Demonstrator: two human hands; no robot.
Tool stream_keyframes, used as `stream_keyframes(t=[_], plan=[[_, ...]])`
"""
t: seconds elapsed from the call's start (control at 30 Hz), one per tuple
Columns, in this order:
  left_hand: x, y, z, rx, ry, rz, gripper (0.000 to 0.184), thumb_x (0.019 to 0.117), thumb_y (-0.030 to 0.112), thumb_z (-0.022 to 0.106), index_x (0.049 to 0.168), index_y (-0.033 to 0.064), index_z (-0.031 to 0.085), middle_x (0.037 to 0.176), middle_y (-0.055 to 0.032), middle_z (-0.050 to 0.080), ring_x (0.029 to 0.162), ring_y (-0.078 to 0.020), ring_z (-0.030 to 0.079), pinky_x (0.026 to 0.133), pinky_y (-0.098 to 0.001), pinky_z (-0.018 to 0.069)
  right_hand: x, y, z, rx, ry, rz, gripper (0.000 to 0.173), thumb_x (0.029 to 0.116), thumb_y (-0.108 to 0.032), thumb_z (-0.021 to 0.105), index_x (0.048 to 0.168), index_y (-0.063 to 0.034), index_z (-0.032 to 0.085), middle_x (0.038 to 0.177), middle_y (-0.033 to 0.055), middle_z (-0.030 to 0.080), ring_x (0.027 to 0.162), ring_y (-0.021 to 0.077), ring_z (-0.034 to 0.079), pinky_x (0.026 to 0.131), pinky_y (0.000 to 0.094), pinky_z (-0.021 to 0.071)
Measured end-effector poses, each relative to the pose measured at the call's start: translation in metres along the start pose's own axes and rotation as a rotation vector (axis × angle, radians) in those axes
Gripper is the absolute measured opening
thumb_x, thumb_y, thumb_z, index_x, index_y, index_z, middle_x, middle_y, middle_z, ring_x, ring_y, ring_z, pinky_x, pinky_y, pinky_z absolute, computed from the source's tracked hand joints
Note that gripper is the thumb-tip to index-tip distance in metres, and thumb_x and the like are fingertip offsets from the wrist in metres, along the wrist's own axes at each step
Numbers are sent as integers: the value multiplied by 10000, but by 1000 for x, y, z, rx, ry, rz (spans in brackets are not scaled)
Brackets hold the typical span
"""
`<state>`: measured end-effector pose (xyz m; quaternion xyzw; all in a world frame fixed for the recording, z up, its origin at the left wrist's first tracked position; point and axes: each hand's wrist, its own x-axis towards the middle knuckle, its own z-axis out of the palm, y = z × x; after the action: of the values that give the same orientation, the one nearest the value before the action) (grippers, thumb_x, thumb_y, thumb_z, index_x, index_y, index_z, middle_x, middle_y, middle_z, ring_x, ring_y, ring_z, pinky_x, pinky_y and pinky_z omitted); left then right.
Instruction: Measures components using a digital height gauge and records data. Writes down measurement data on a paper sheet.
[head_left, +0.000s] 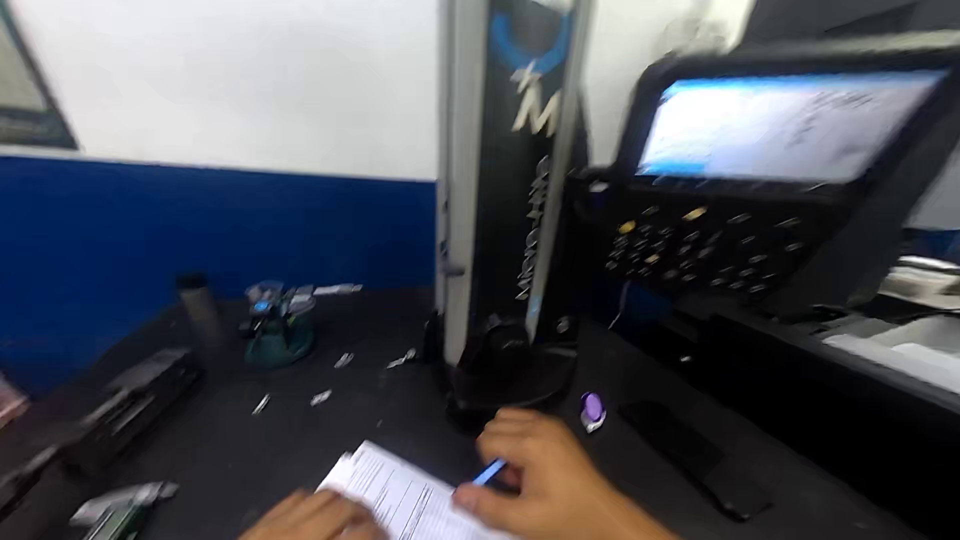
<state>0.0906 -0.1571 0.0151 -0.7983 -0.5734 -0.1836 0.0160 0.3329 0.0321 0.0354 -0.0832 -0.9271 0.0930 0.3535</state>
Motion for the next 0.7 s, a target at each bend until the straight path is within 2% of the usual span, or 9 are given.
stream_keyframes(t=[0.13,0.27,0.33,0.4,0.47,0.5,0.57,0.63,0.7], plan=[[-4,-5,15,132,163,77,357,1038,492,513,1062,205,724,1040,-4,730,982,-208,689,793,-412,563,-4,-1,-1,142,79,-65,597,999,-579,512,582,-155,461,527,-69,396,504,5,409,462,203,310],[-7,0,18,124,125,37,438,1016,594,465,1130,262,727,1136,63,711,1075,-141,665,847,-394,567,-1,-10,-7,254,17,-30,505,962,-653,574,746,-199,526,587,-136,408,505,-84,376,438,107,284],[-9,2,19,104,54,8,496,991,650,459,1192,280,720,1231,60,692,1139,-151,648,890,-426,560,0,-14,-7,391,36,70,382,970,-500,657,761,-206,529,606,-129,437,502,-59,391,437,113,305],[-11,3,20,89,-10,-18,530,976,686,449,1238,300,700,1293,57,664,1194,-161,623,930,-450,544,-1,-15,-5,588,72,190,356,1045,-386,576,751,-188,613,659,-74,528,559,23,495,494,164,416],[-13,4,17,72,-61,-36,563,957,709,447,1294,318,674,1339,52,636,1231,-173,599,952,-480,520,-1,-16,-4,824,-12,297,503,1086,-478,368,816,-166,655,779,-30,604,724,87,598,665,237,528],[-14,4,15,61,-87,-43,586,945,719,452,1332,327,654,1368,51,622,1262,-183,583,974,-500,504,-2,-17,-2,929,-70,350,582,1078,-551,299,859,-157,667,766,-23,619,711,83,625,655,232,551],[-17,3,12,47,-122,-44,630,925,744,458,1388,348,616,1420,64,596,1323,-199,549,1024,-549,479,-5,-23,7,1152,-184,466,676,1058,-637,272,959,-117,691,702,3,653,593,65,659,551,211,577],[-17,2,11,23,-108,-46,618,908,743,497,1359,344,635,1412,73,604,1317,-193,552,1017,-549,476,-8,-27,18,1348,-324,515,618,1067,-578,365,1173,-67,696,899,102,733,697,123,717,594,242,604],[-15,4,10,5,-102,-68,591,891,750,524,1280,329,668,1359,81,617,1260,-158,569,980,-482,490,-10,-32,28,1392,-451,504,520,1072,-479,465,1310,-59,660,1180,159,709,877,174,741,655,265,627]])
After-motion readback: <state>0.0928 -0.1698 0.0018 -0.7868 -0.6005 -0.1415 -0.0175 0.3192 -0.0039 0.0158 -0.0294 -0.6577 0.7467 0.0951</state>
